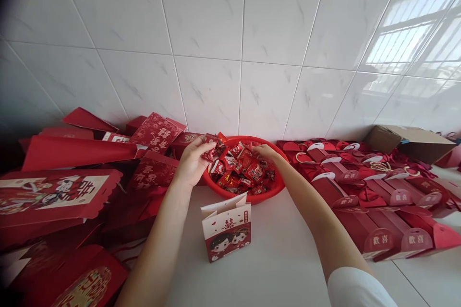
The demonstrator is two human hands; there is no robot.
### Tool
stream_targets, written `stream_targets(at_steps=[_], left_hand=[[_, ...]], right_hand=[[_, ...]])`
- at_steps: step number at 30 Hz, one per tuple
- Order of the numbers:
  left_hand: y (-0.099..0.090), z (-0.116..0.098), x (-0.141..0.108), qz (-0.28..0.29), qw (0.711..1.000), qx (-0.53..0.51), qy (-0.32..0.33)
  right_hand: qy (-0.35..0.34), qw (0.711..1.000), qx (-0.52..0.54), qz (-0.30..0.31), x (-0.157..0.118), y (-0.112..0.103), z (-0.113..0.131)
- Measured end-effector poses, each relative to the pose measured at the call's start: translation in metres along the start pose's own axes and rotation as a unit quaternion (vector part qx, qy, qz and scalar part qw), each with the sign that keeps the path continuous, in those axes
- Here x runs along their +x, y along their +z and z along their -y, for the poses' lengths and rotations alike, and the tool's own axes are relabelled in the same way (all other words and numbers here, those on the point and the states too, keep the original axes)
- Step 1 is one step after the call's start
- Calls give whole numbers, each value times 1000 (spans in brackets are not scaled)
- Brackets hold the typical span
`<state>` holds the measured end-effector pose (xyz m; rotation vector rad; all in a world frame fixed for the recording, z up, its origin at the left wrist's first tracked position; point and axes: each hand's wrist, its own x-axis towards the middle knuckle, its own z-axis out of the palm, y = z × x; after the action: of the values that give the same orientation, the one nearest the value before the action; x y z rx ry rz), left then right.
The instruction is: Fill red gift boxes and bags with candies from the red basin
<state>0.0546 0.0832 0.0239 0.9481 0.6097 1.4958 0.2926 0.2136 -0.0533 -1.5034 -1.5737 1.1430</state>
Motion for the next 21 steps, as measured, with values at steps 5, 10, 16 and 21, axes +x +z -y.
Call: stream_targets(at_steps=[5,10,16,21], left_hand=[[-1,-1,-1,-5,1000,-2,-2],[0,-1,-1,-9,1000,-6,-4],[2,1,-2,11,1000,2,4],[10,0,-7,15,1000,9,-10]], right_hand=[[33,998,50,-24,-4,4,5],[-33,986,138,-82,-27,-7,20],[-111,954,245,-133,-92,-23,30],[-146,922,340,-113,-133,-7,37]])
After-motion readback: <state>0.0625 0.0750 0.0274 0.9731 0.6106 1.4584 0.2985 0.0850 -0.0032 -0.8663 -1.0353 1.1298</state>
